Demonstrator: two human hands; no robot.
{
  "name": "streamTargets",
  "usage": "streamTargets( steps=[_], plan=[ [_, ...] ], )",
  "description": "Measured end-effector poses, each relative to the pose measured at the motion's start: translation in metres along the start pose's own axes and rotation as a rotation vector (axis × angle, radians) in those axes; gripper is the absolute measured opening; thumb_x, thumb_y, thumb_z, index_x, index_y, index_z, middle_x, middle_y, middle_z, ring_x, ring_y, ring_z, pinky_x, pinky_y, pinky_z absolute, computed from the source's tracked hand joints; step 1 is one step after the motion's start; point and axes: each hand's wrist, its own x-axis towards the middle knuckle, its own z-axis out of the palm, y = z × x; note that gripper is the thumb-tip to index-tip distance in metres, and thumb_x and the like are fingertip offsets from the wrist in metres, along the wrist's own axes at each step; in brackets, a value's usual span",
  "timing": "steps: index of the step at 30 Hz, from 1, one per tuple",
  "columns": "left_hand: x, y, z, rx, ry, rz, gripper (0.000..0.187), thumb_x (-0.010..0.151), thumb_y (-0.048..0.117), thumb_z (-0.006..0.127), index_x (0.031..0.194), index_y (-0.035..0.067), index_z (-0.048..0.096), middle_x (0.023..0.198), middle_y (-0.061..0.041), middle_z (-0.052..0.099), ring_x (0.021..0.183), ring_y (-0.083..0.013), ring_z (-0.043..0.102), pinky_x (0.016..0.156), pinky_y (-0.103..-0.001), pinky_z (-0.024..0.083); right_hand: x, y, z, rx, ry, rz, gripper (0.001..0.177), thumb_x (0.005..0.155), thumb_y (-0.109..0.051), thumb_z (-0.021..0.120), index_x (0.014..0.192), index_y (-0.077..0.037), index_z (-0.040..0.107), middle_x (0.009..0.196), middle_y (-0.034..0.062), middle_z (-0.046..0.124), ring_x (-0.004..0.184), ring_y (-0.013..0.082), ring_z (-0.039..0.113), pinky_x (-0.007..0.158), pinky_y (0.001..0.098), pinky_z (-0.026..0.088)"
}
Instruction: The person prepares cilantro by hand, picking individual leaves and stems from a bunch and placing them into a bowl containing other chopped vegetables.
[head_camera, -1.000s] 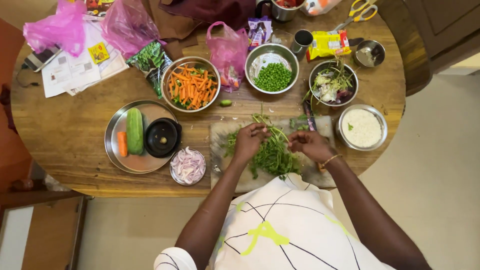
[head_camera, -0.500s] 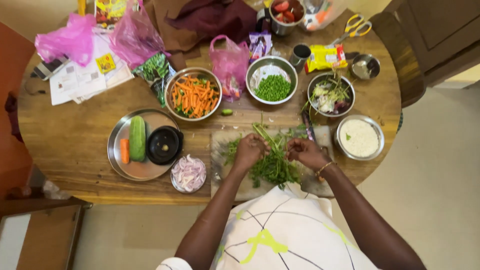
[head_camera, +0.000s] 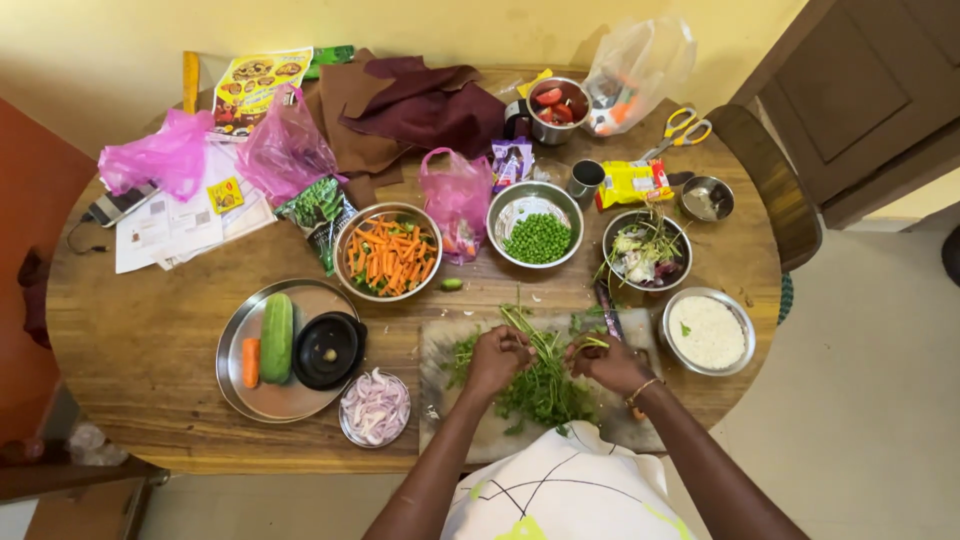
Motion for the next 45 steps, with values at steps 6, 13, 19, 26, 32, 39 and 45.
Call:
streamTargets(
  steps=[6,13,19,26,32,39,45],
  plan=[
    [-0.001,0.011,0.004,-0.003,-0.079,0.022,0.020,0.085,0.004,0.078,0.102,-0.004,0.071,0.088,-0.007,0.074,0.079,-0.0133,0.072,0.074,-0.027,0.062,-0.012,-0.033,-0.002,-0.008,-0.085,-0.037,0.027,0.088,-0.001,0.061,0.114,-0.004,0.071,0.088,0.0054,0.074,0.077,0.0108,0.067,0.071,0.0260,0.054],
    [-0.005,0.041,0.013,-0.138,-0.252,0.030,0.027,0.088,0.007,0.075,0.115,0.000,0.070,0.101,-0.005,0.076,0.084,-0.0137,0.073,0.075,-0.028,0.061,-0.024,-0.067,0.004,-0.122,-0.042,-0.004,0.033,0.090,-0.007,0.062,0.121,-0.009,0.074,0.082,0.0017,0.068,0.067,0.0090,0.055,0.060,0.0251,0.046],
    [-0.001,0.031,0.013,-0.084,-0.219,0.057,0.030,0.090,0.005,0.076,0.119,-0.002,0.072,0.102,-0.010,0.076,0.083,-0.0150,0.072,0.072,-0.028,0.061,-0.021,-0.062,0.009,-0.165,-0.011,0.010,0.034,0.087,-0.006,0.063,0.117,-0.008,0.077,0.079,0.0016,0.069,0.064,0.0092,0.056,0.060,0.0255,0.047],
    [0.004,0.023,0.008,-0.164,-0.128,0.053,0.029,0.089,0.002,0.075,0.118,0.000,0.069,0.095,-0.007,0.075,0.080,-0.0137,0.072,0.071,-0.029,0.060,-0.015,-0.051,0.008,-0.235,0.007,0.049,0.032,0.085,-0.008,0.064,0.112,-0.010,0.080,0.073,0.0006,0.071,0.060,0.0084,0.055,0.056,0.0248,0.047],
    [0.002,0.026,0.003,-0.225,-0.101,0.027,0.018,0.089,0.001,0.075,0.106,0.000,0.071,0.090,-0.007,0.075,0.078,-0.0159,0.073,0.070,-0.029,0.059,-0.012,-0.046,0.005,-0.287,-0.006,0.079,0.032,0.084,-0.008,0.064,0.110,-0.010,0.081,0.074,0.0001,0.069,0.061,0.0080,0.054,0.057,0.0255,0.046],
    [-0.002,0.029,0.003,-0.202,-0.123,0.065,0.013,0.090,0.001,0.076,0.101,-0.003,0.069,0.088,-0.009,0.074,0.078,-0.0156,0.072,0.074,-0.030,0.060,-0.013,-0.048,0.006,-0.338,-0.024,0.100,0.028,0.093,-0.034,0.072,0.106,-0.011,0.080,0.074,-0.0025,0.069,0.063,0.0077,0.054,0.059,0.0267,0.046],
    [-0.011,0.049,0.003,-0.119,-0.113,-0.059,0.022,0.088,0.006,0.076,0.110,0.003,0.074,0.090,-0.004,0.078,0.077,-0.0126,0.072,0.075,-0.028,0.060,0.001,-0.032,0.002,-0.300,-0.055,-0.006,0.032,0.093,-0.037,0.074,0.100,-0.006,0.082,0.071,0.0001,0.066,0.063,0.0079,0.055,0.060,0.0270,0.047]
  ],
)
